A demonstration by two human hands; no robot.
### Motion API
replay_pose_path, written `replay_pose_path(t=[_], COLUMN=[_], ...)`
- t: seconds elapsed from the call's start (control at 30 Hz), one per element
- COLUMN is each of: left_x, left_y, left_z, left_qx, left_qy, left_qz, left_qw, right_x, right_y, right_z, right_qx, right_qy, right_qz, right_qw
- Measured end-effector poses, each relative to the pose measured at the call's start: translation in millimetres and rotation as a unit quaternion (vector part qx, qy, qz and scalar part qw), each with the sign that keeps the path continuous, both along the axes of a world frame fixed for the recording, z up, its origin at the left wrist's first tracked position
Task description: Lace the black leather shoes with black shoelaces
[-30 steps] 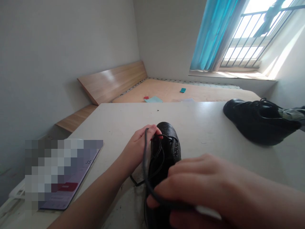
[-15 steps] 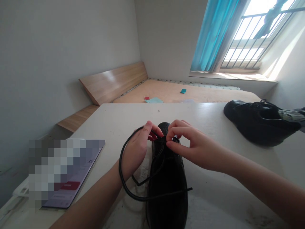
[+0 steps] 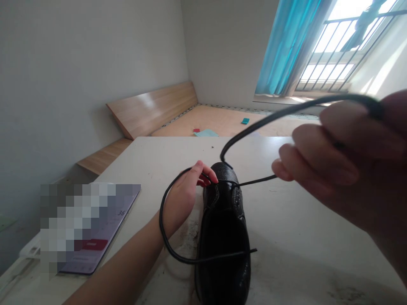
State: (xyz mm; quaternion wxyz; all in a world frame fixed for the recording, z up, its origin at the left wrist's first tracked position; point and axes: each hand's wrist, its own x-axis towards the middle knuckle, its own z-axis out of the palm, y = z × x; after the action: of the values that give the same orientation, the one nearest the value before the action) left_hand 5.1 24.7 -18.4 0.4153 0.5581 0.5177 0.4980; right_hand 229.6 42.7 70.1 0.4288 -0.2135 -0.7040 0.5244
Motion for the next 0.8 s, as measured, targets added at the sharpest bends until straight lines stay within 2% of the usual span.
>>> replay_pose_path(t=[0.03,0.1,0.2,0.27,0.33,0.4,0.43,0.5,0.6,0.7,0.8], left_x=[0,-1,-1,-2,-3,-6,-8,-13,-21,-27,-26], left_y=[1,2,3,1,-2,-5,-6,-8,-8,-6,-2], left_z=[-1.3,-3.7,-3.4,0.7,7.4,15.1,18.9,25.3,32.0,35.5,33.3], left_qx=[0.005,0.011,0.023,0.03,0.015,-0.016,-0.029,-0.034,-0.026,-0.032,-0.038], left_qy=[-0.007,-0.022,-0.057,-0.098,-0.147,-0.195,-0.217,-0.254,-0.302,-0.335,-0.297], left_qz=[-0.001,0.002,0.018,-0.009,-0.081,-0.155,-0.179,-0.201,-0.179,-0.102,-0.071], left_qw=[1.0,1.0,0.998,0.995,0.986,0.968,0.959,0.945,0.936,0.936,0.952], right_x=[4,11,12,10,8,7,8,9,8,2,-10], right_y=[2,8,13,15,15,15,16,19,29,43,52], right_z=[2.1,4.4,5.5,5.9,5.7,3.9,2.2,-2.8,-13.2,-27.7,-45.4], right_qx=[-0.008,-0.041,-0.075,-0.069,-0.073,-0.077,-0.07,-0.042,0.0,-0.014,-0.038], right_qy=[0.0,-0.025,-0.118,-0.209,-0.314,-0.403,-0.433,-0.463,-0.453,-0.413,-0.398], right_qz=[-0.01,0.017,0.15,0.253,0.338,0.381,0.382,0.35,0.271,0.17,0.056], right_qw=[1.0,0.999,0.979,0.942,0.884,0.828,0.814,0.813,0.849,0.895,0.915])
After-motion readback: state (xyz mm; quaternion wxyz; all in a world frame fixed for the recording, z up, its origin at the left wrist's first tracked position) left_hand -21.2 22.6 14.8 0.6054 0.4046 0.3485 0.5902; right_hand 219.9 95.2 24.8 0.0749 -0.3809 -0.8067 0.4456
